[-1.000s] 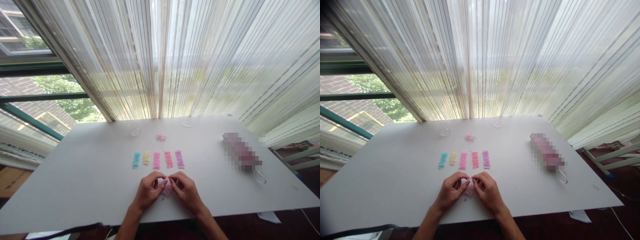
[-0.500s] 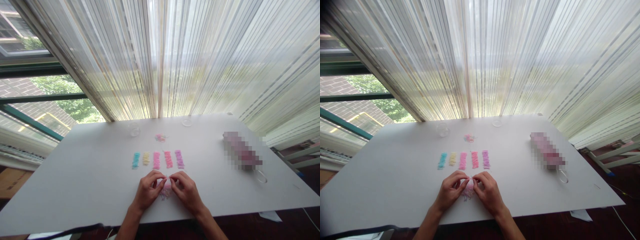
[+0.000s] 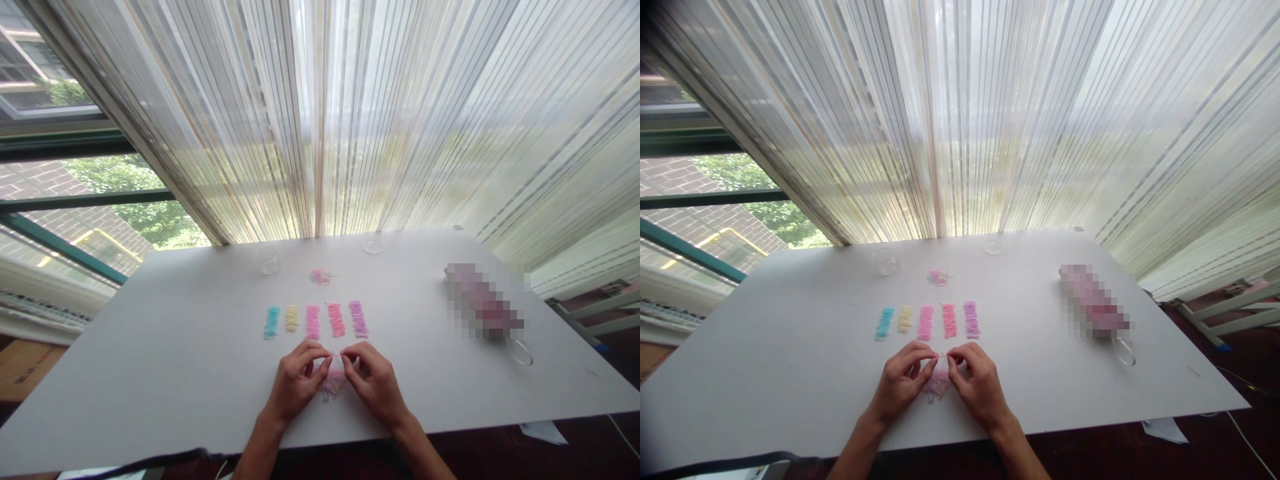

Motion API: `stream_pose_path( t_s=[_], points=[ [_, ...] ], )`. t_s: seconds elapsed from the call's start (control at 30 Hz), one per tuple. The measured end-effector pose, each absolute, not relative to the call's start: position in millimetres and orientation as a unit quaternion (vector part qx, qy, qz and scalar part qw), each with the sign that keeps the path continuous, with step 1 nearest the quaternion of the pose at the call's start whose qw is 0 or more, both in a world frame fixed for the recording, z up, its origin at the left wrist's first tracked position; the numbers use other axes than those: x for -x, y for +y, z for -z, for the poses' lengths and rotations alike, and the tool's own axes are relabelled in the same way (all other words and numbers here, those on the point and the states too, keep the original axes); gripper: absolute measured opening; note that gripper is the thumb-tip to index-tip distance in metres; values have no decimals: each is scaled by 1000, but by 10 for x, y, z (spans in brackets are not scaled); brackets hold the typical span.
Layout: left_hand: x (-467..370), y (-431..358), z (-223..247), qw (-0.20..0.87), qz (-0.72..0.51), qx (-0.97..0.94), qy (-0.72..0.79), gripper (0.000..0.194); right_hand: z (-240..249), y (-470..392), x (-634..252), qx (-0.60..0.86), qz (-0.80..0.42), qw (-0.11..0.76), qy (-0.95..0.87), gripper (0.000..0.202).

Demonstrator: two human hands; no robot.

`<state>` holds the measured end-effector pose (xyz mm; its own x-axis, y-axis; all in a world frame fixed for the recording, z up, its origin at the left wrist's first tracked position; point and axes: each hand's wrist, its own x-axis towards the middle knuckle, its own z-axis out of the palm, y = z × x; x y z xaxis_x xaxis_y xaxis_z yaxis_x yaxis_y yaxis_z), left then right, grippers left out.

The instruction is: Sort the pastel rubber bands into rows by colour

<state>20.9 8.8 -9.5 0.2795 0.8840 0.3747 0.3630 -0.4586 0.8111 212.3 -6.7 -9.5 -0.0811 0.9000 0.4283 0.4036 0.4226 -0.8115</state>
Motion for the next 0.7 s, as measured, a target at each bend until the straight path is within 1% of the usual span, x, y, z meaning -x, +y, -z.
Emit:
stream_pose_path(
  t_s=[0.17, 0.57, 0.7],
  points=[
    [-206, 73, 94, 305, -432, -739, 416, 12, 103, -68, -2138, 467, -268, 493, -684, 9],
    [-184, 98, 180, 304, -451, -746, 384, 15, 120, -46, -2133, 449, -269, 489, -698, 6],
    [-196, 99, 160, 297, -445, -747, 395, 14, 124, -52, -2135, 450, -268, 492, -695, 7]
  ],
)
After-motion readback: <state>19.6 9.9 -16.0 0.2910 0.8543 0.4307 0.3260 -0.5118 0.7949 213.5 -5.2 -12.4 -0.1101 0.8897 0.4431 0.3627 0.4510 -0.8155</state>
